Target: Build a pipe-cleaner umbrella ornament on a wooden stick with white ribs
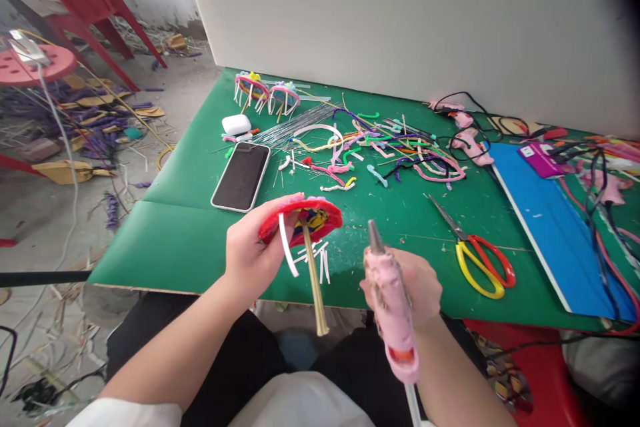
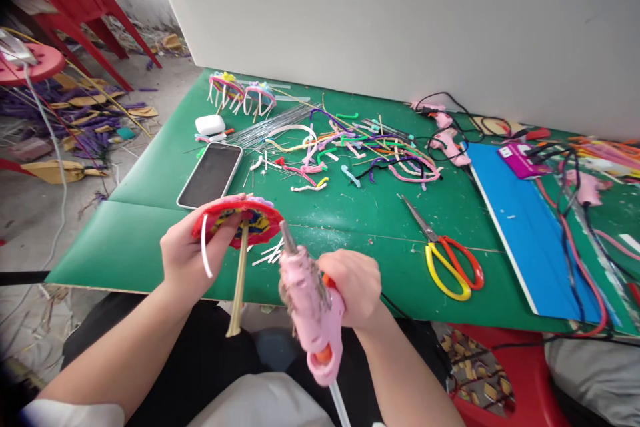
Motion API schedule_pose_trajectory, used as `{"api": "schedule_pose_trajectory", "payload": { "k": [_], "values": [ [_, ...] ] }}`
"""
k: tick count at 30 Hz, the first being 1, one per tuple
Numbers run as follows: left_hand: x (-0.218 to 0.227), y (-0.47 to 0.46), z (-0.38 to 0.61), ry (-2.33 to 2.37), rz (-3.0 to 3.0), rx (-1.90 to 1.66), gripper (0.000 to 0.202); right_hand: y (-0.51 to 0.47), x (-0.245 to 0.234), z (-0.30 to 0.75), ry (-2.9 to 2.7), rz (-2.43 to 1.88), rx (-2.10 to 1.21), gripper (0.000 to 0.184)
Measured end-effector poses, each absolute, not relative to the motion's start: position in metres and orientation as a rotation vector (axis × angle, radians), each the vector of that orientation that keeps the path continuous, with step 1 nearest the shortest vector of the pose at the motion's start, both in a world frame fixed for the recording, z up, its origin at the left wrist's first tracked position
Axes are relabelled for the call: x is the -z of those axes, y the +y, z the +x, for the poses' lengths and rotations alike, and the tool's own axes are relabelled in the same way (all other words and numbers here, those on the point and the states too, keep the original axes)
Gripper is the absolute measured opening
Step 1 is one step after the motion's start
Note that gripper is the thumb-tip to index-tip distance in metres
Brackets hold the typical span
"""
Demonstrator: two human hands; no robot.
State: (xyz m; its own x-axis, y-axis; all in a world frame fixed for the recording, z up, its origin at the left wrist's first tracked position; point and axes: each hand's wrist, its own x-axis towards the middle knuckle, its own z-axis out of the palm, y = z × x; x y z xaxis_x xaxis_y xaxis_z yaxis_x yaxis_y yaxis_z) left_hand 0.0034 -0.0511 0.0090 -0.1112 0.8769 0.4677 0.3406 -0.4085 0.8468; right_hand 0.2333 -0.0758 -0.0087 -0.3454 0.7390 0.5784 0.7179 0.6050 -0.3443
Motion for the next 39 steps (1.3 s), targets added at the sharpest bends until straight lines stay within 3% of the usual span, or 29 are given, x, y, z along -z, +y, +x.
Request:
{"api": "schedule_pose_trajectory", "payload": {
  "k": [3, 6, 13, 19, 26, 31, 39],
  "values": [
    [-0.014, -0.049, 0.003, 1.350, 1.568, -1.484, 0.015, -0.065, 0.008, 0.249, -1.953, -1.271, 0.020, 0.003],
    [-0.016, -0.046, 0.002, 1.301, 1.434, -1.424, 0.014, -0.050, 0.004, 0.269, -2.005, -1.508, -0.014, 0.020],
    [-0.008, -0.035, 0.001, 1.162, 1.277, -1.310, 0.027, -0.031, 0.009, 0.314, -2.142, -1.989, -0.488, 0.028],
    [-0.005, -0.029, 0.001, 1.169, 1.075, -1.301, 0.034, -0.030, 0.005, 0.318, -2.062, -2.148, -0.528, 0.034],
    [0.001, -0.026, -0.003, 1.183, 1.088, -1.338, 0.035, -0.037, 0.002, 0.325, -2.112, -1.916, -0.330, 0.036],
    [-0.006, -0.026, 0.000, 1.178, 0.938, -1.386, 0.040, -0.051, -0.017, 0.286, -2.000, -1.465, 0.080, 0.015],
    [-0.014, -0.028, 0.000, 1.139, 0.755, -1.379, 0.039, -0.043, 0.004, 0.193, -2.679, -0.980, -0.214, 0.020]
  ]
}}
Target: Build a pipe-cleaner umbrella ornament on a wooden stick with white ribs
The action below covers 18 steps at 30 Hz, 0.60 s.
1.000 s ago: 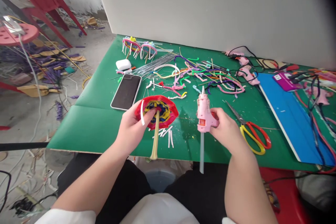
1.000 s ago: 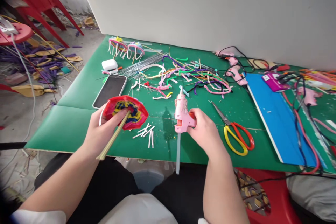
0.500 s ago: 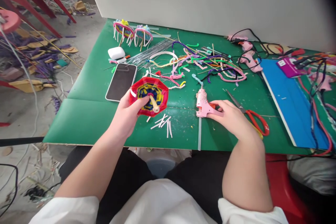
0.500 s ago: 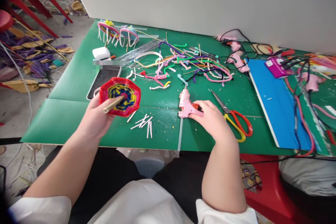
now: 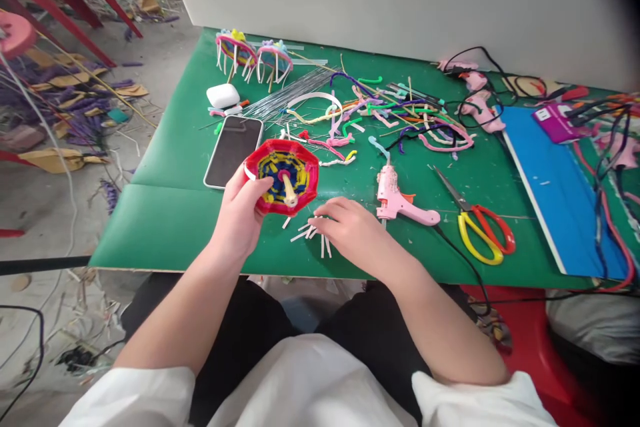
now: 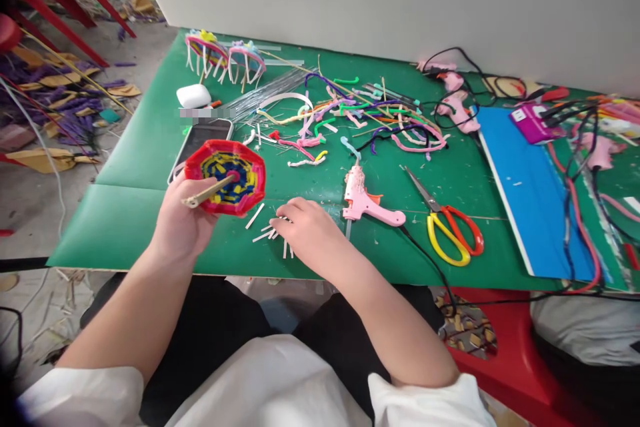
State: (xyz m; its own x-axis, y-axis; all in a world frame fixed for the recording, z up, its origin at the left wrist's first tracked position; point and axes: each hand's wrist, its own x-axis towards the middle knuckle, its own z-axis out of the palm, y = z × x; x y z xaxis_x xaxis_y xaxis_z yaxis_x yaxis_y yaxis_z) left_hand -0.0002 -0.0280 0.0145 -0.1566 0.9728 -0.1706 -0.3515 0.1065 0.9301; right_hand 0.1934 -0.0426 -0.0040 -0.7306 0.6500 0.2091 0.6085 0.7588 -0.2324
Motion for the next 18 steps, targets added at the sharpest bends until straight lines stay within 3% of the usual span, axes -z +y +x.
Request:
{"api": "schedule_pose_trajectory", "payload": {
  "k": [9, 18],
  "values": [
    [-0.014, -0.027, -0.001, 1.147, 0.783, -1.434, 0.020, -0.017, 0.003, 0.183, -2.900, -1.061, -0.476, 0.021],
    [0.000, -0.025, -0.002, 1.120, 0.938, -1.419, 0.027, -0.018, 0.010, 0.185, -2.797, -1.165, -0.721, 0.018]
  ]
}}
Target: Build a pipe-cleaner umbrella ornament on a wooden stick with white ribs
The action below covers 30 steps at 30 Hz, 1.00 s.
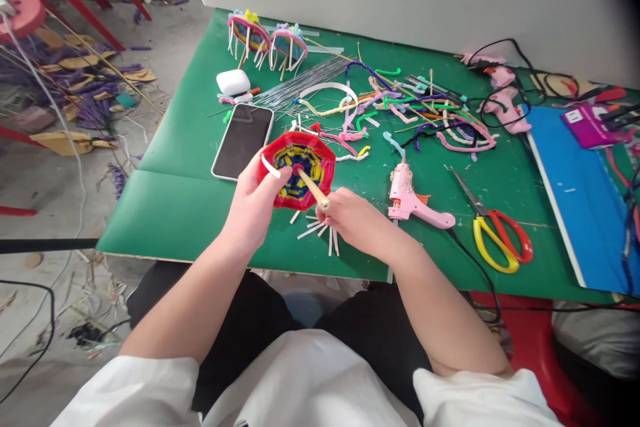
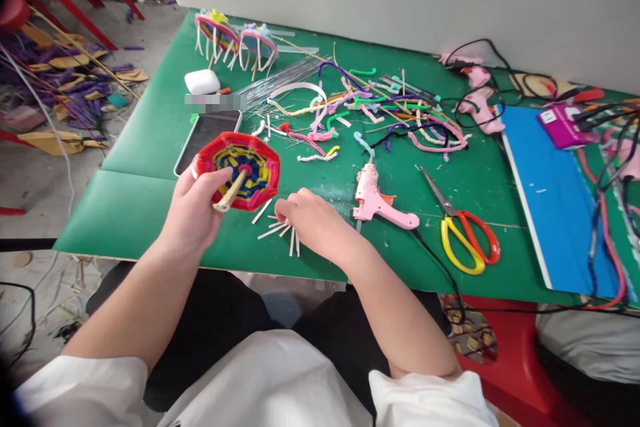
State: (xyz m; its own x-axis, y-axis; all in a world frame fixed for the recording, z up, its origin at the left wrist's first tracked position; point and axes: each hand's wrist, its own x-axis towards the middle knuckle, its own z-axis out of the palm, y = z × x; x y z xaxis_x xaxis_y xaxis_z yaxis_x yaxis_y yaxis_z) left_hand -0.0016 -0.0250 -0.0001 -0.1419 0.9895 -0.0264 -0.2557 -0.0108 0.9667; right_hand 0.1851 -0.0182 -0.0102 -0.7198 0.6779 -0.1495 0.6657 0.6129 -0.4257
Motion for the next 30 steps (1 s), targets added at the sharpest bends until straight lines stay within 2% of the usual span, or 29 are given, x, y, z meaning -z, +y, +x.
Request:
{"api": "schedule_pose_trajectory", "payload": {
  "k": [12, 19, 25, 30],
  "values": [
    [0.005, -0.026, -0.003, 1.123, 1.002, -1.418, 0.029, -0.024, 0.009, 0.190, -2.659, -1.156, -0.716, 0.035],
    [0.006, -0.026, -0.003, 1.141, 1.047, -1.390, 0.030, -0.023, 0.002, 0.200, -2.525, -1.196, -0.782, 0.017],
    [0.006, -0.027, -0.001, 1.145, 1.152, -1.385, 0.034, -0.020, -0.019, 0.207, -2.346, -1.216, -0.850, 0.013],
    [-0.002, -0.034, 0.000, 1.252, 1.466, -1.355, 0.032, -0.025, -0.035, 0.219, -1.906, -1.237, -1.022, 0.011]
  ]
}}
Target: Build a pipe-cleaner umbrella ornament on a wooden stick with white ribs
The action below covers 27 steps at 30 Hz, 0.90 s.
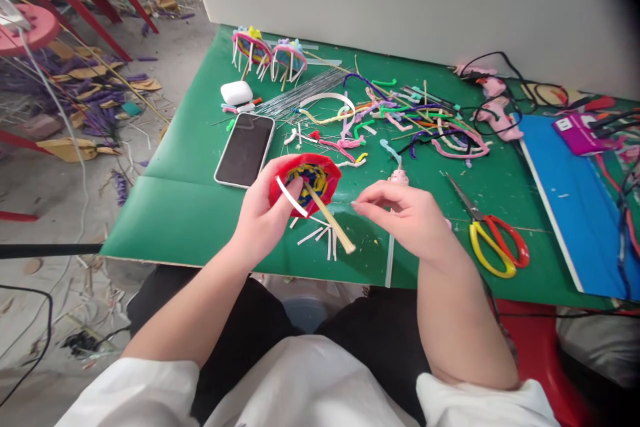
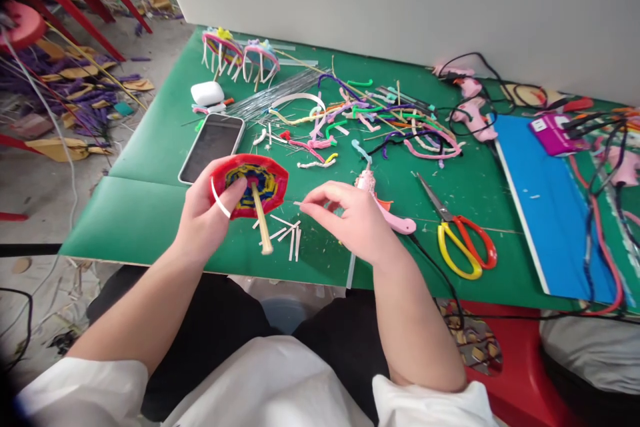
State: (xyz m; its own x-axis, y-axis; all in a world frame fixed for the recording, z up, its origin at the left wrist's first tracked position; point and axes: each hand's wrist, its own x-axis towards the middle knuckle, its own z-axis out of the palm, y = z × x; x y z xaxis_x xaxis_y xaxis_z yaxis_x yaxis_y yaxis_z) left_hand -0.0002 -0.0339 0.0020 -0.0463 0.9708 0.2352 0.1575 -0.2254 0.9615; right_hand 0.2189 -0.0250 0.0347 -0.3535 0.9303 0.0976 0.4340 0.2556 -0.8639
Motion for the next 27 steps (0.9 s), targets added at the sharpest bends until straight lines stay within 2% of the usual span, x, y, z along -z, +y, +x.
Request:
{"api": "schedule_pose_trajectory", "payload": {
  "k": [5, 12, 27],
  "values": [
    [-0.008, -0.042, 0.001, 1.283, 1.847, -1.287, 0.036, -0.040, -0.049, 0.217, -1.490, -1.062, -1.261, 0.012],
    [-0.009, -0.047, 0.002, 1.190, 2.248, -1.341, 0.047, -0.058, -0.054, 0.199, -1.305, -0.959, -1.469, 0.017],
    [-0.007, -0.050, 0.000, 1.193, 2.461, -1.352, 0.052, -0.064, -0.047, 0.187, -1.262, -1.021, -1.451, 0.020]
  ]
}}
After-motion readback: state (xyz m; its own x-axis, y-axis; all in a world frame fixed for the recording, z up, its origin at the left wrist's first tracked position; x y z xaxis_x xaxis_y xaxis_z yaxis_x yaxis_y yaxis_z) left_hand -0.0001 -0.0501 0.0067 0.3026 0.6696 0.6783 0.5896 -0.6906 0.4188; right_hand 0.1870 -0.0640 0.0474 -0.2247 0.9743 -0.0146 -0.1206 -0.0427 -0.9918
